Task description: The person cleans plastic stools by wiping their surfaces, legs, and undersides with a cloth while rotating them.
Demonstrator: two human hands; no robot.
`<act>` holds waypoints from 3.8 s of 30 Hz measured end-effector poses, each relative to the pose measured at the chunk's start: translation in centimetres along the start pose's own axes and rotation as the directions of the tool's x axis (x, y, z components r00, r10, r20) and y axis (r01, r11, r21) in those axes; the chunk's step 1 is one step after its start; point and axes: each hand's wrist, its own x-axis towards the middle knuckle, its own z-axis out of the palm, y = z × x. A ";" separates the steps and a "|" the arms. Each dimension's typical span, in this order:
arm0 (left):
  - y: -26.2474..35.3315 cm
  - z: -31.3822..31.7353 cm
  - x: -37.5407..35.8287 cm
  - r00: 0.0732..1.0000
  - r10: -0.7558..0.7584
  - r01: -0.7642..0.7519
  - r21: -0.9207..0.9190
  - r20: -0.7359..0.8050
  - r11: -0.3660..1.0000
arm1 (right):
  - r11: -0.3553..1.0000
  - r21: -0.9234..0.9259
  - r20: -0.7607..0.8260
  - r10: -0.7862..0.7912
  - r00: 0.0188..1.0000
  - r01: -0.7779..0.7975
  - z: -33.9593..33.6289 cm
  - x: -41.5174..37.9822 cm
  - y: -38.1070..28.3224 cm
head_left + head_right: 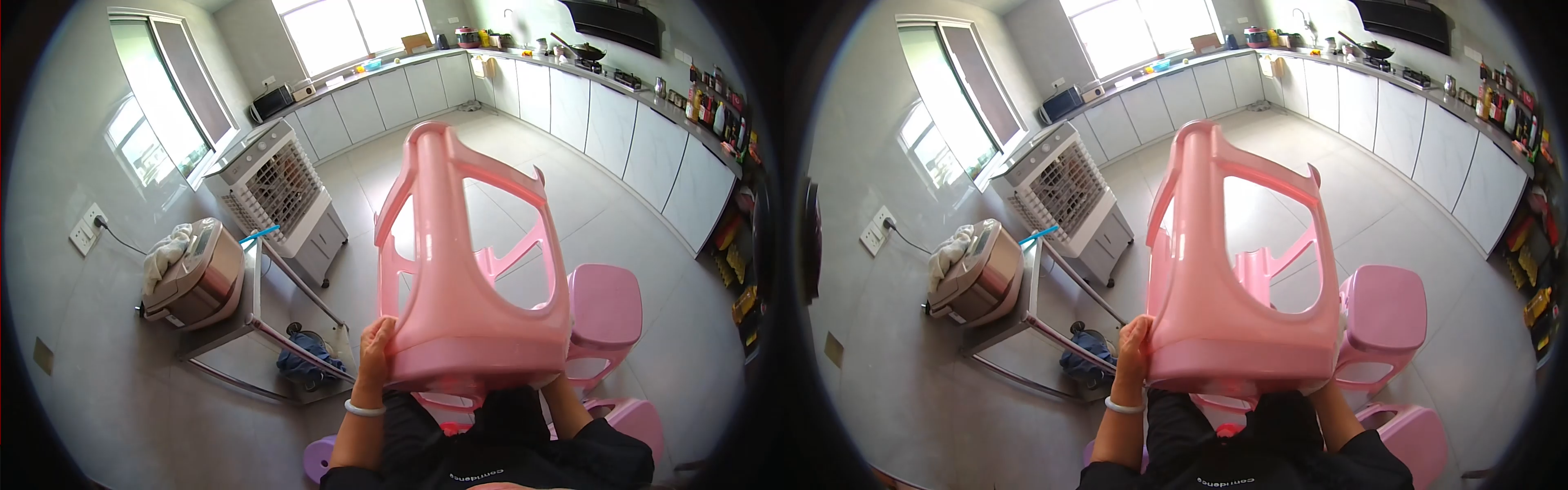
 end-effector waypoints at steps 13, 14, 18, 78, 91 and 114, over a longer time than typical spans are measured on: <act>-7.9 -5.0 -1.1 0.962 -0.132 0.084 -0.199 -0.239 0.976 | 0.831 -0.527 0.105 -0.145 0.984 0.179 -1.9 -1.4 -0.7; -7.4 -5.0 -0.9 0.965 -0.126 0.077 -0.209 -0.232 0.975 | 0.769 -0.600 0.148 -0.165 0.975 0.221 -1.7 -1.7 -0.8; -4.2 -5.4 0.1 0.984 -0.087 0.058 -0.180 -0.155 0.982 | 0.890 -0.386 0.059 -0.239 0.969 0.243 6.2 -3.4 -3.9; -2.4 -3.3 1.5 0.987 -0.074 0.050 -0.170 -0.143 0.984 | 0.186 -0.782 0.568 -0.178 0.803 0.595 20.5 27.8 -13.2; -3.0 -3.2 1.3 0.985 -0.048 0.026 -0.129 -0.167 0.991 | -0.257 -0.645 0.764 -0.244 0.598 0.719 17.4 -0.3 -10.4; -2.8 -3.7 0.7 0.989 0.085 -0.091 -0.040 -0.121 0.995 | 0.042 0.041 0.963 0.265 -0.050 0.998 26.3 -4.7 -3.5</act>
